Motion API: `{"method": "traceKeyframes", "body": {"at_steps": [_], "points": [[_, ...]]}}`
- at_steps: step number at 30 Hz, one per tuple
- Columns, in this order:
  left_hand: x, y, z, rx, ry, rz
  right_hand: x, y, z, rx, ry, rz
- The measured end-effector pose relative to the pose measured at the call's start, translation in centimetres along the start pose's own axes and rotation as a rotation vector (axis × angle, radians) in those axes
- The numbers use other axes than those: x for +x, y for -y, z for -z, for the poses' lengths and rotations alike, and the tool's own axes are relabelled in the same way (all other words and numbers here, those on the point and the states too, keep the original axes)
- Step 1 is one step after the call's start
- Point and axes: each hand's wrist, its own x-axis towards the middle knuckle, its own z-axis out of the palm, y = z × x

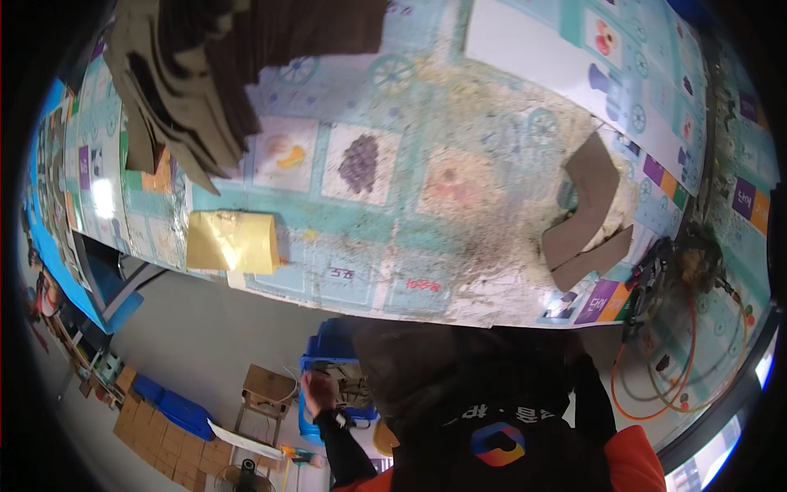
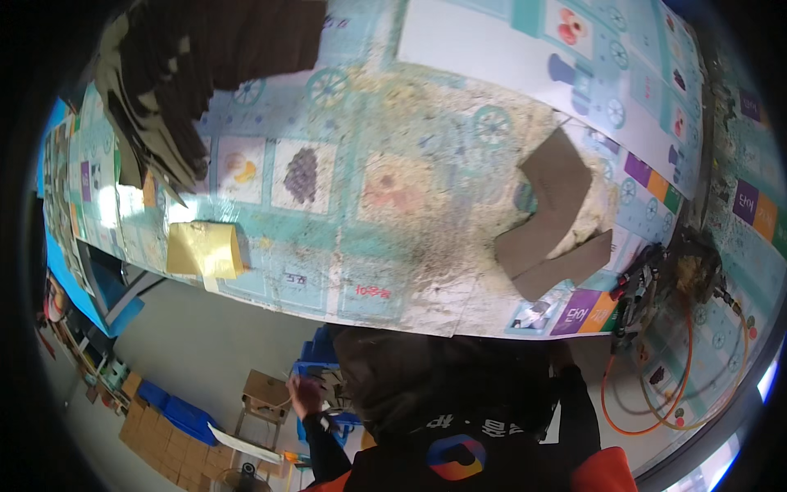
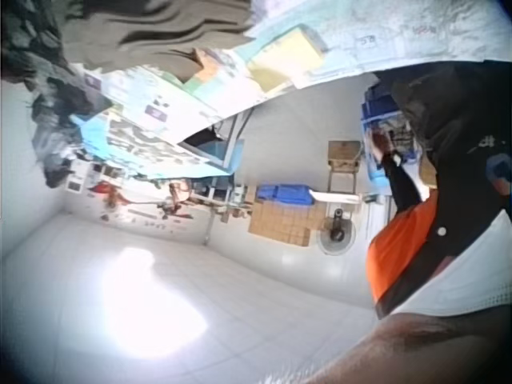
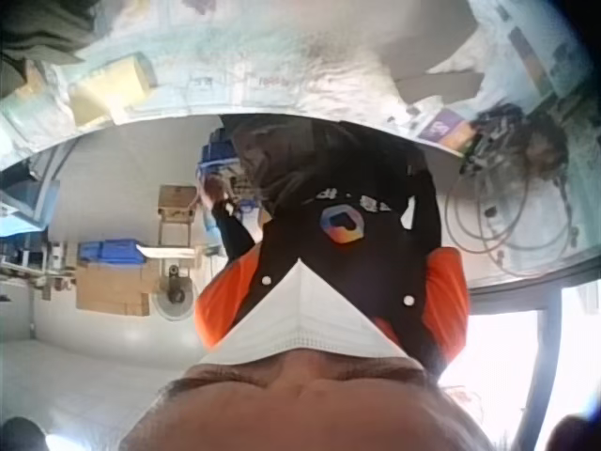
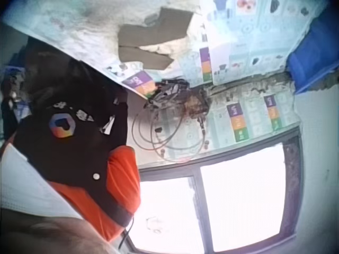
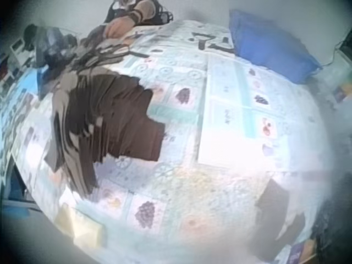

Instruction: Apply adhesive to shoe upper components using a handheld glue gun.

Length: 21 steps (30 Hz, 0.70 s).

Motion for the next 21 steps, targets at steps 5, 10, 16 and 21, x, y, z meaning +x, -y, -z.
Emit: {"method": "traceKeyframes", "body": {"at_steps": [5, 10, 16, 21], "points": [[-6.9, -4.6, 6.5, -0.162, -0.394, -0.471, -1.5, -4.9, -6.4, -0.407, 0.091, 0.265], [2.5, -8.3, 4.7, 0.139, -0.360, -0.311, 0.8, -8.0, -13.7, -0.250, 0.102, -0.106], [10.7, -13.0, 3.0, 0.673, -0.318, -0.046, 2.9, -4.0, -15.6, 0.639, -0.020, -0.250], [15.7, -15.3, -1.0, 1.343, -0.191, 0.247, 8.3, -8.5, -21.3, 0.912, -0.131, -0.019]]}}
